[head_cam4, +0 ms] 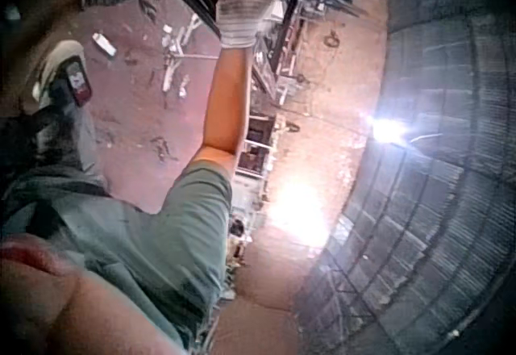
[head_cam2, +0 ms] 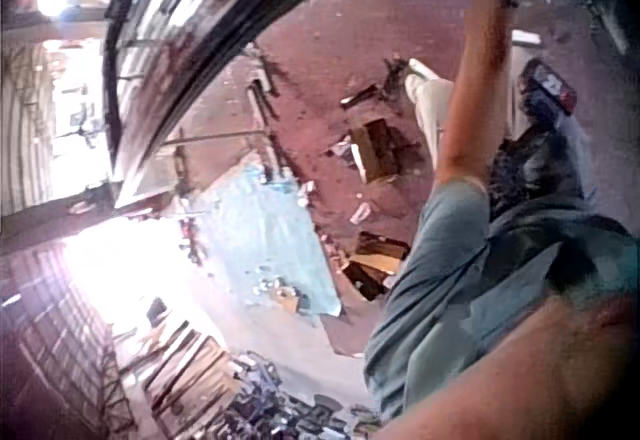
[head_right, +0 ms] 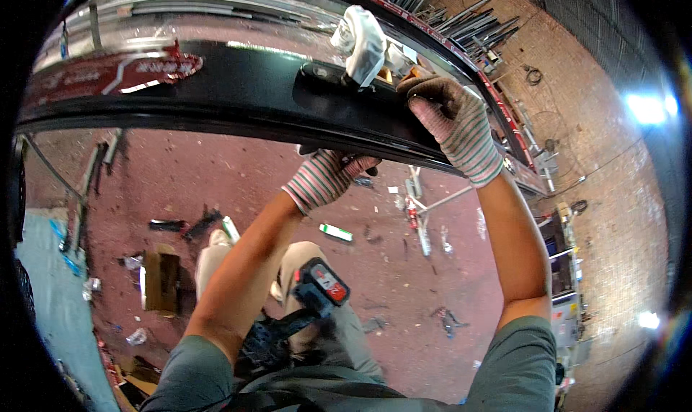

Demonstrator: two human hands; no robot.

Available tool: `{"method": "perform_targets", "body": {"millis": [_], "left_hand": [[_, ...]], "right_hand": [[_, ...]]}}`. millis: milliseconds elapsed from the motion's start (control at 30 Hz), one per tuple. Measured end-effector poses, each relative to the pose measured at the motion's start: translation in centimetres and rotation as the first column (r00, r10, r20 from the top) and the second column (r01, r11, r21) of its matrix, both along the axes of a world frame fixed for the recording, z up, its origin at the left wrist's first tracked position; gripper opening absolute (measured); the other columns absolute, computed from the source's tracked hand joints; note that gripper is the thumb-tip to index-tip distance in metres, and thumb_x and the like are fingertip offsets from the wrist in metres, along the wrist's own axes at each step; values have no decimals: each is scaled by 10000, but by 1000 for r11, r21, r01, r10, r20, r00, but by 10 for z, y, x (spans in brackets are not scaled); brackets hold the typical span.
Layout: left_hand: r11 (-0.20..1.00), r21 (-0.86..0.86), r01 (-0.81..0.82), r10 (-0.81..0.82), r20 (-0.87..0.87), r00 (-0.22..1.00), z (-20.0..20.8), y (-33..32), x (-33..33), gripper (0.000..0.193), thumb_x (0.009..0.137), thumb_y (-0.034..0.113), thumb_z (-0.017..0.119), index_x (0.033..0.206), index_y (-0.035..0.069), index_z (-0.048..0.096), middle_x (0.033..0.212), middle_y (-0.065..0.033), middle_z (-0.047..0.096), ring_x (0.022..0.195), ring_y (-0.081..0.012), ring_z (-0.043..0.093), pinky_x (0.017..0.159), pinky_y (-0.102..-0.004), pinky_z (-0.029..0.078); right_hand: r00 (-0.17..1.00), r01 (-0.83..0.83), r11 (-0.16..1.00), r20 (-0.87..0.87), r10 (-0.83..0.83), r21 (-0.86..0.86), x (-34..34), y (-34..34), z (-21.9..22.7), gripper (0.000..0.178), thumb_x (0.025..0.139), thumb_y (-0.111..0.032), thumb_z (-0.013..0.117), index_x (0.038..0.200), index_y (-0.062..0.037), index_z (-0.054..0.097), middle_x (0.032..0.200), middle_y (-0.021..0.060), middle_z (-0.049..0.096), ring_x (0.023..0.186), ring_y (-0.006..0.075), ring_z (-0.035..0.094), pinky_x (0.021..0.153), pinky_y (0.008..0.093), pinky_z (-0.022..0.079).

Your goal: The person sits on the floor and assembles a long black metal frame by attaching a plastic or metal component using a cordless drill. They repeatedly position the component, drill screws, and adjust the frame to secure the attachment.

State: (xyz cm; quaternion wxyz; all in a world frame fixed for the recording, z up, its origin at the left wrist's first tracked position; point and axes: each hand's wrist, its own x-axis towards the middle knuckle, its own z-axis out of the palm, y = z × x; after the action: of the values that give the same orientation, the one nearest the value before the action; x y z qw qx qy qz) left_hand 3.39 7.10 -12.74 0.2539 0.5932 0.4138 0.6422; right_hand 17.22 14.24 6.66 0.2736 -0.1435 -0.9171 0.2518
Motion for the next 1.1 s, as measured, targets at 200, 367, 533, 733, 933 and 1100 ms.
{"method": "perform_targets", "body": {"millis": [200,367,533,733,933,1100], "left_hand": [[989,115,96,-125,281,952,-7,-11,9,222,984,187,557,1125,22,608,1003,-85,701,953,-170,612,874,-315,483],[989,144,-35,-31,433,901,-10,-20,21,200,989,98,528,1155,0,579,1022,-70,679,960,-142,591,912,-278,453],[980,160,-120,19,520,854,8,-34,32,189,992,130,538,1076,-18,619,976,-69,683,916,-131,576,887,-255,439],[987,106,-120,36,579,814,3,-34,31,174,958,41,571,1122,-14,593,1030,-75,676,947,-146,613,905,-286,469],[978,-61,-198,198,547,813,16,-41,30,125,930,125,648,998,23,623,865,-45,677,743,-117,609,737,-248,502],[930,-368,15,245,648,721,37,-64,19,172,923,165,660,1002,14,639,843,-30,638,714,-106,553,651,-229,434]], "right_hand": [[997,71,994,-1,-71,82,2,-2,-6,196,885,-174,668,1013,-27,684,942,14,673,857,91,591,805,255,478],[998,40,997,39,-43,67,11,-2,3,245,867,-190,679,1021,-1,689,913,29,681,862,93,591,784,265,488],[1000,6,1000,-23,-7,-14,27,12,2,275,916,-219,592,1033,15,678,934,43,679,926,124,599,886,290,462],[974,174,977,-171,-151,123,49,-5,-10,260,911,-214,592,1062,-14,662,1043,92,663,1046,187,596,969,331,431],[954,279,802,-248,-168,528,73,-52,-32,370,837,-106,657,1194,-40,583,1221,152,581,1149,304,560,1014,384,419],[985,135,893,-157,-73,429,34,-33,7,323,863,-190,687,1129,-12,643,1119,142,637,1071,284,596,956,362,451]]}}
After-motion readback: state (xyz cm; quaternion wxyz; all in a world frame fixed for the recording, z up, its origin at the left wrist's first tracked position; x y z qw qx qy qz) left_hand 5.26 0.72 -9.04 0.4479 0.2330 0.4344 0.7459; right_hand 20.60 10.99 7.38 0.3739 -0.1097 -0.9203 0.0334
